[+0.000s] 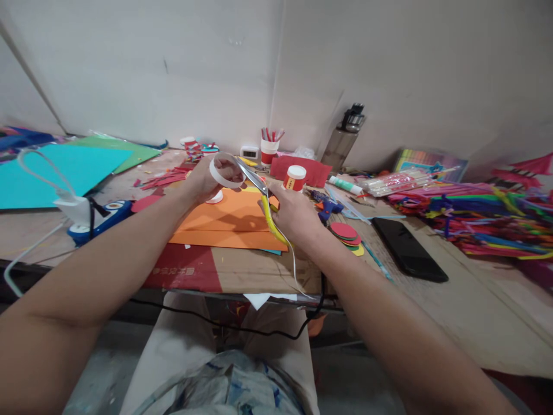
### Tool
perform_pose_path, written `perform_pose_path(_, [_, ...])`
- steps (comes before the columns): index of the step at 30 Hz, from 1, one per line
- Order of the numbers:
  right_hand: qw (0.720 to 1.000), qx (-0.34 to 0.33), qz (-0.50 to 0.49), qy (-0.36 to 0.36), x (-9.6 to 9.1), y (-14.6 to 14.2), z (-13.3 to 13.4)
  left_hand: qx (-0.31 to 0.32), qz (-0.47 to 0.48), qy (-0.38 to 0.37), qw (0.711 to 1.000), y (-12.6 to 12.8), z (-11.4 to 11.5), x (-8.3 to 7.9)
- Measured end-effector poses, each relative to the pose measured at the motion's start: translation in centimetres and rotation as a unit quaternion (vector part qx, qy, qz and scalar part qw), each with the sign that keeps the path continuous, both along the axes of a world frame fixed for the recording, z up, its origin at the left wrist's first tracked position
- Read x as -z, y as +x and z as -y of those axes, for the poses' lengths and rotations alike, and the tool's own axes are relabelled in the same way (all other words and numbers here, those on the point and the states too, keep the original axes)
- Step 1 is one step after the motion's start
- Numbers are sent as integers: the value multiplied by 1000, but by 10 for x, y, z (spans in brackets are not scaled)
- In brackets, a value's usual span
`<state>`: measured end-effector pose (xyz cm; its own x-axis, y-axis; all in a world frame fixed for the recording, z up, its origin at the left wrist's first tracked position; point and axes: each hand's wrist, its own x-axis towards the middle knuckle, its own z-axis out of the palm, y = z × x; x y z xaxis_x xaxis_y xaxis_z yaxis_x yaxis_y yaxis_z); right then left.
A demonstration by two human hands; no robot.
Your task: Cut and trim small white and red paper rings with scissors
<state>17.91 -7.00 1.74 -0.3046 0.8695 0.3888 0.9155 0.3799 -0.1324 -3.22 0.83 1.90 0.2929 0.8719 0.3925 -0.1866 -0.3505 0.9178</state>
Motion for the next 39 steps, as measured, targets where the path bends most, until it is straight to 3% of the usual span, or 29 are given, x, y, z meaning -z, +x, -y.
perform_pose_path(4, [1000, 3, 0, -4, 1, 0, 1, -7, 33, 14, 999, 1, -1, 1])
perform_pose_path(12, [1000, 8, 6, 5, 2, 0, 2, 12, 10, 8, 1000, 11, 10, -4])
perform_pose_path(25, [1000, -7, 10, 10, 3, 1, -1, 18, 0, 13, 1000, 9, 10, -6])
perform_pose_path(39, [999, -12, 32, 14, 2, 1, 0, 38, -22, 19, 999, -4, -3, 4])
